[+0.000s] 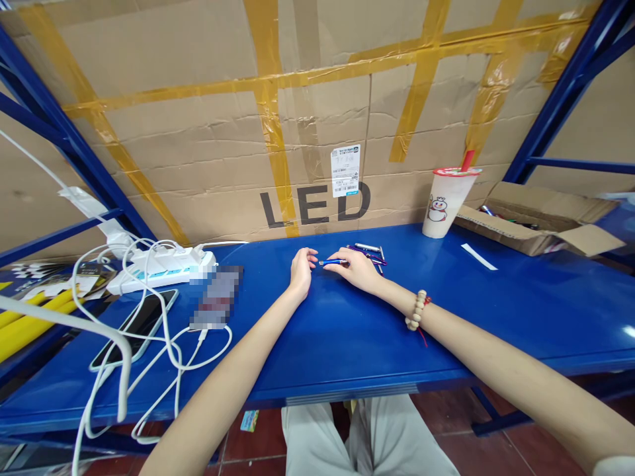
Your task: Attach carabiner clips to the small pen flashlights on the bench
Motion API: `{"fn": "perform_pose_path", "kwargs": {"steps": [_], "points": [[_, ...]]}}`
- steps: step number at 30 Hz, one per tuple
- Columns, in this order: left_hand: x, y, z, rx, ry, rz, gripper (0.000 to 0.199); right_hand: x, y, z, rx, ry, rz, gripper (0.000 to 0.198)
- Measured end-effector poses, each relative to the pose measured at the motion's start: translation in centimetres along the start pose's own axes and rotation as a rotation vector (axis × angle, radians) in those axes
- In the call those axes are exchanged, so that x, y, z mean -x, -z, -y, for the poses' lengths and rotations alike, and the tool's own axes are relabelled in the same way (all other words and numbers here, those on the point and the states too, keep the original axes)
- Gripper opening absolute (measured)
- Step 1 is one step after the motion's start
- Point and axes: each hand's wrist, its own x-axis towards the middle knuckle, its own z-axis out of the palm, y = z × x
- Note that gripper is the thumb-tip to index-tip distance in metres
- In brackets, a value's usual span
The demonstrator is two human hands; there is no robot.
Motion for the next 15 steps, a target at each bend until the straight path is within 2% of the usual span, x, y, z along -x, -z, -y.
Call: {"fn": "perform_pose_path", "kwargs": {"steps": [15], "points": [[0.0, 0.03, 0.06, -0.015, -0.002, 0.014, 0.028, 0.03, 0.18, 0.15, -0.006, -0.011, 0.031, 0.029]]}}
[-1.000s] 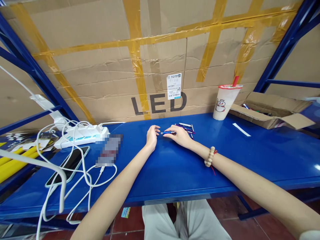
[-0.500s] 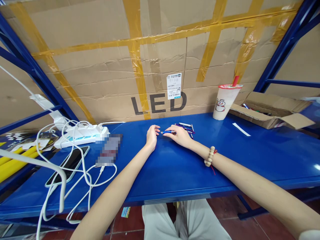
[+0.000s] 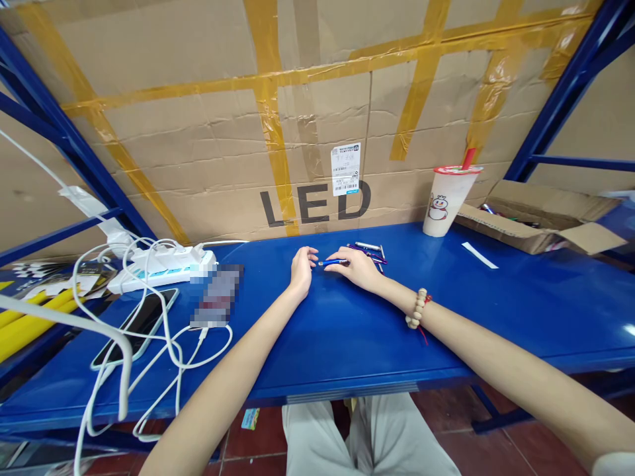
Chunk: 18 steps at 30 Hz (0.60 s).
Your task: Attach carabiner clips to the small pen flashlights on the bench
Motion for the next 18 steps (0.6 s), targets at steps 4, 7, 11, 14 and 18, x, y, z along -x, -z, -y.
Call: {"fn": "perform_pose_path", "kwargs": {"steps": [4, 7, 11, 14, 18], "points": [[0.08, 0.0, -0.14, -0.005, -0.004, 0.001, 0.028, 0.03, 0.04, 0.21, -0.013, -0.001, -0.008, 0.031], [0.11, 0.01, -0.19, -0.007, -0.001, 0.0, 0.027, 0.02, 0.03, 0.24, -0.011, -0.004, -0.007, 0.031], [0.12, 0.01, -0.17, -0.012, 0.0, -0.002, 0.028, 0.01, -0.05, 0.12, 0.002, 0.004, 0.001, 0.03], [0.13, 0.03, -0.14, -0.02, -0.002, 0.002, 0.028, 0.04, 0.01, 0.15, 0.065, -0.012, -0.007, 0.032], [0.09, 0.06, -0.11, -0.051, -0.013, 0.005, 0.028, 0.12, 0.61, 0.61, 0.304, -0.064, 0.051, 0.037]]}}
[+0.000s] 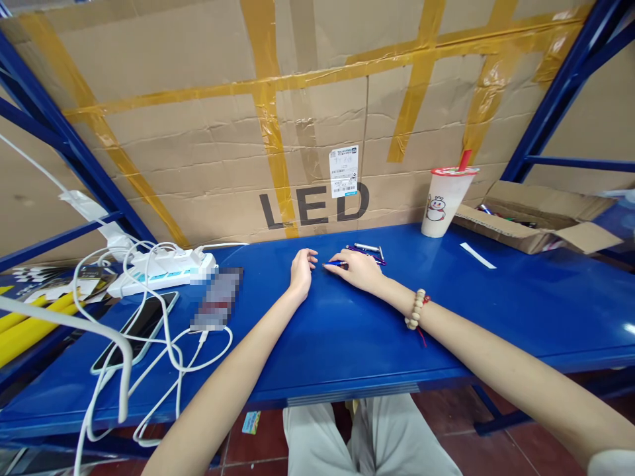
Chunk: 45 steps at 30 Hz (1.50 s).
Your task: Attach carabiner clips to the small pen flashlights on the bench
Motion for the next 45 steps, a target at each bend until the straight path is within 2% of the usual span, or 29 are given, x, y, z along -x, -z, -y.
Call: {"fn": "perform_pose_path", "kwargs": {"steps": [5, 11, 16, 19, 22, 26, 33, 41, 45], "points": [[-0.1, 0.0, 0.2, -0.074, -0.032, 0.007, 0.03, 0.1, 1.4, 0.3, 0.3, -0.075, 0.117, 0.034], [0.1, 0.5, 0.3, -0.301, -0.188, 0.031, 0.028, 0.5, 2.6, 0.3, 0.39, -0.207, 0.078, 0.024], [0.8, 1.0, -0.2, -0.611, -0.361, 0.027, 0.018, 0.3, 1.7, -1.0, 0.411, -0.262, -0.032, 0.064], [1.3, 1.0, -0.4, -0.771, -0.426, 0.06, 0.014, -0.1, 0.9, -2.1, 0.247, -0.344, 0.036, 0.066], [1.8, 0.9, -0.6, -0.898, -0.479, 0.111, 0.013, -0.4, 0.7, -2.8, 0.173, -0.294, 0.071, 0.053], [2.3, 0.7, -0.8, -1.016, -0.524, 0.182, 0.016, -0.5, 0.9, -3.1, 0.105, -0.21, 0.048, 0.046], [2.6, 0.8, -0.8, -1.092, -0.56, 0.253, 0.017, -0.4, 0.3, -3.1, -0.032, 0.027, 0.103, 0.031], [2.7, 0.9, -0.8, -1.107, -0.538, 0.279, 0.02, -0.4, 0.7, -1.7, -0.073, 0.074, 0.162, 0.031], [2.6, 0.8, -0.8, -1.096, -0.541, 0.297, 0.015, -0.4, 1.0, -1.5, -0.086, 0.096, 0.158, 0.031]]}}
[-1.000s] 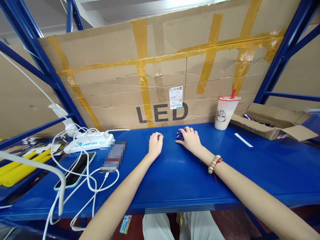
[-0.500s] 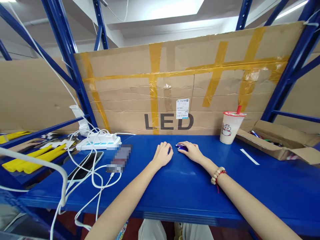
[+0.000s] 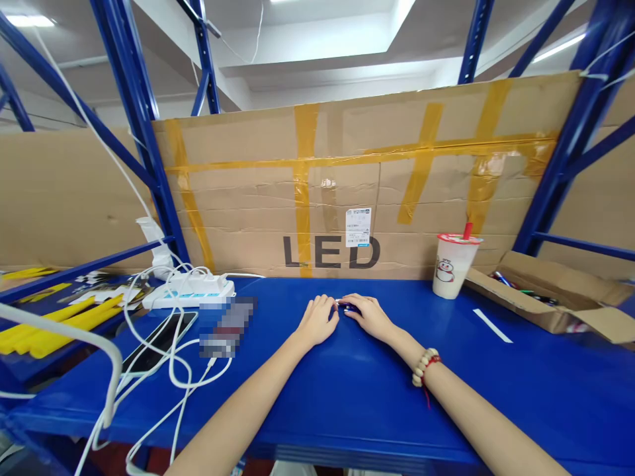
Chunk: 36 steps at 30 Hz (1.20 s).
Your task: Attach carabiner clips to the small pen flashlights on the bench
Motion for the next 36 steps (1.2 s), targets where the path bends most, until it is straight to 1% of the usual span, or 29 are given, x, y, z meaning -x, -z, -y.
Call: {"fn": "perform_pose_path", "kwargs": {"steps": [2, 3, 6, 8, 10, 13, 16, 19, 20, 23, 26, 31, 33, 36], "points": [[-0.1, 0.0, 0.0, 0.004, -0.006, 0.003, 0.014, 0.0, 0.0, -0.1, 0.007, -0.004, -0.024, 0.032], [-0.1, 0.1, -0.1, 0.004, -0.007, 0.002, 0.015, 0.1, -0.1, -0.2, 0.023, -0.028, -0.05, 0.038], [-0.2, 0.2, -0.2, 0.004, -0.008, -0.002, 0.018, 0.2, -0.4, -0.6, 0.066, -0.173, -0.111, 0.058], [-0.2, 0.1, -0.2, 0.006, -0.015, -0.01, 0.021, 0.2, -0.7, -0.8, 0.044, -0.213, -0.097, 0.057], [-0.3, 0.0, -0.2, 0.011, -0.044, -0.026, 0.026, 0.0, -1.0, -1.0, -0.007, -0.148, -0.068, 0.049], [-0.4, -0.1, 0.0, 0.023, -0.098, -0.041, 0.029, -0.5, -1.3, -1.1, -0.089, 0.011, -0.05, 0.041], [-0.6, -0.3, 0.2, 0.048, -0.1, -0.043, 0.028, -0.9, -1.7, -1.1, -0.17, 0.117, -0.052, 0.045], [-0.7, -0.4, 0.4, 0.034, -0.071, -0.006, 0.028, -0.8, -1.6, -0.9, -0.212, 0.148, -0.065, 0.053], [-0.7, -0.4, 0.5, 0.022, -0.062, 0.007, 0.027, -0.7, -1.4, -0.8, -0.19, 0.12, -0.079, 0.056], [-0.9, -0.3, 0.8, -0.017, -0.055, 0.033, 0.027, -0.2, -0.3, -0.1, 0.091, -0.016, -0.11, 0.057], [-1.2, 0.0, 1.4, -0.058, -0.013, 0.037, 0.03, 0.1, 0.7, 0.7, 0.214, -0.07, -0.109, 0.049], [-1.4, 0.8, 2.5, -0.116, 0.078, 0.022, 0.029, 0.1, 1.2, 0.9, 0.185, -0.203, -0.049, 0.042], [-1.5, 1.0, 2.9, -0.142, 0.11, 0.014, 0.029, 0.1, 1.1, 0.8, 0.151, -0.193, -0.034, 0.038], [-1.5, 1.2, 3.1, -0.188, 0.176, -0.01, 0.031, 0.1, 1.0, 0.6, 0.104, -0.108, 0.004, 0.031]]}}
